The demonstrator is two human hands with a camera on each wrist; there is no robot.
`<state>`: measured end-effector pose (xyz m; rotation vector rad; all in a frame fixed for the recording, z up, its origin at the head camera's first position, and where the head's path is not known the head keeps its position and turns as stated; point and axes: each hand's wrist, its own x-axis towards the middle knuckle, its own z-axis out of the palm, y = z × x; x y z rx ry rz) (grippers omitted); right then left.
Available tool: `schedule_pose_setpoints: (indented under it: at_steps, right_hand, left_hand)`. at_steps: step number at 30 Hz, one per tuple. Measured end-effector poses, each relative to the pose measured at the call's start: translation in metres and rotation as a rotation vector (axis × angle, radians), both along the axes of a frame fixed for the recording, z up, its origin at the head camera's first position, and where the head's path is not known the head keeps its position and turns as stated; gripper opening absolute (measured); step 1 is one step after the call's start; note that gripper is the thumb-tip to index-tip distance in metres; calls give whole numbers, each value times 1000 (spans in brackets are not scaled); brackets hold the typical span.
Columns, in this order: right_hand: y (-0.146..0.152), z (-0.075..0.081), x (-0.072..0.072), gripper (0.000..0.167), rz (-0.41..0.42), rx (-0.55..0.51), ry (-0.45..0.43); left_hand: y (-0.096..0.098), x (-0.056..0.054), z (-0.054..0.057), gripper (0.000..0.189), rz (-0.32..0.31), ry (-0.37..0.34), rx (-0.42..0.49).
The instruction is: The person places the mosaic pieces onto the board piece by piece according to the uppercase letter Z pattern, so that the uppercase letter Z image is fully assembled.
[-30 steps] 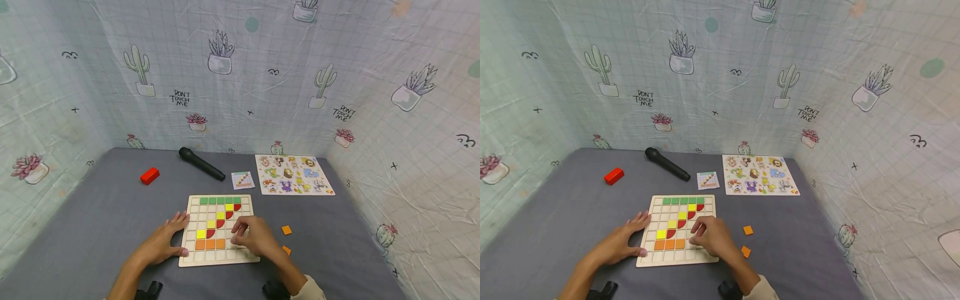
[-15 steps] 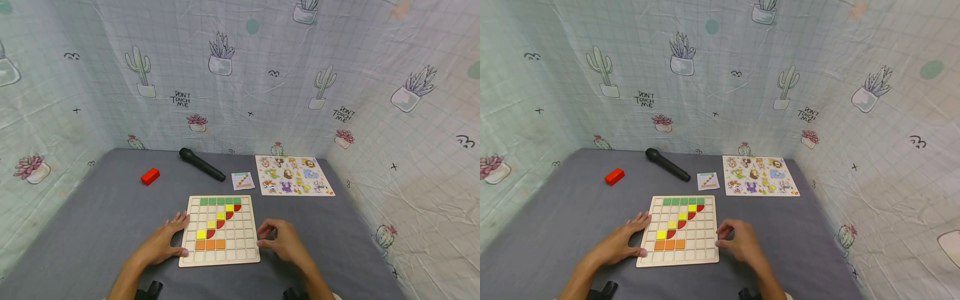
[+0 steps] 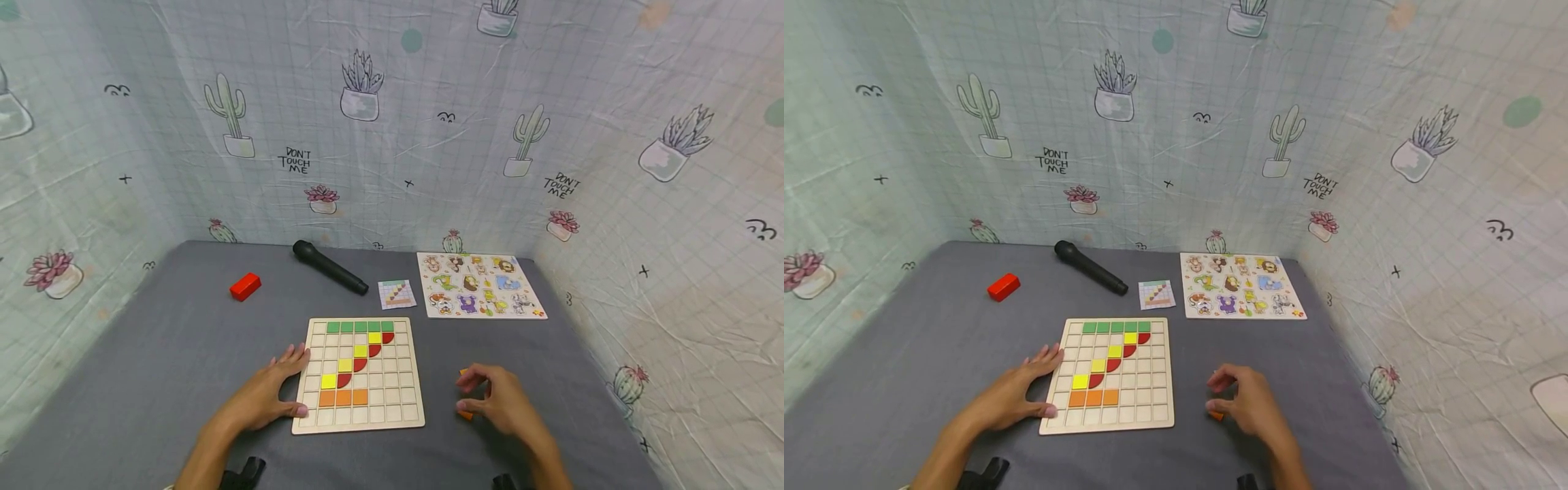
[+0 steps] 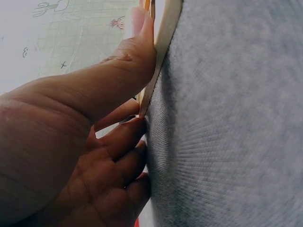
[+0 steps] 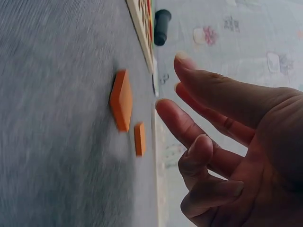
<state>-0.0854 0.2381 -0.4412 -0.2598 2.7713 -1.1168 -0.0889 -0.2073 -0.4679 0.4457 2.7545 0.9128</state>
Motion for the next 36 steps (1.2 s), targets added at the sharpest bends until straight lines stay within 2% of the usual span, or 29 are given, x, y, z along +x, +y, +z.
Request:
schedule_pose_setpoints:
  at_steps: [9,17,24,31,36]
  right_hand:
    - [10,-8,2,32,-4,73,-56]
    - [4,-18,2,28,20,147,-22]
    - [-4,-20,2,30,45,117,23]
    - [-15,-16,2,24,87,28,56]
    - [-29,-10,0,22,66,5,48]
  left_hand:
    - [-1,-1,0,110,-10,14,6]
    - [0,-1,0,111,-4,0,4]
    - [-1,-1,-1,111,-7,4,5]
    - [-1,0,0,110,-12,11,8]
    - [-1,0,0,110,-13,9,11]
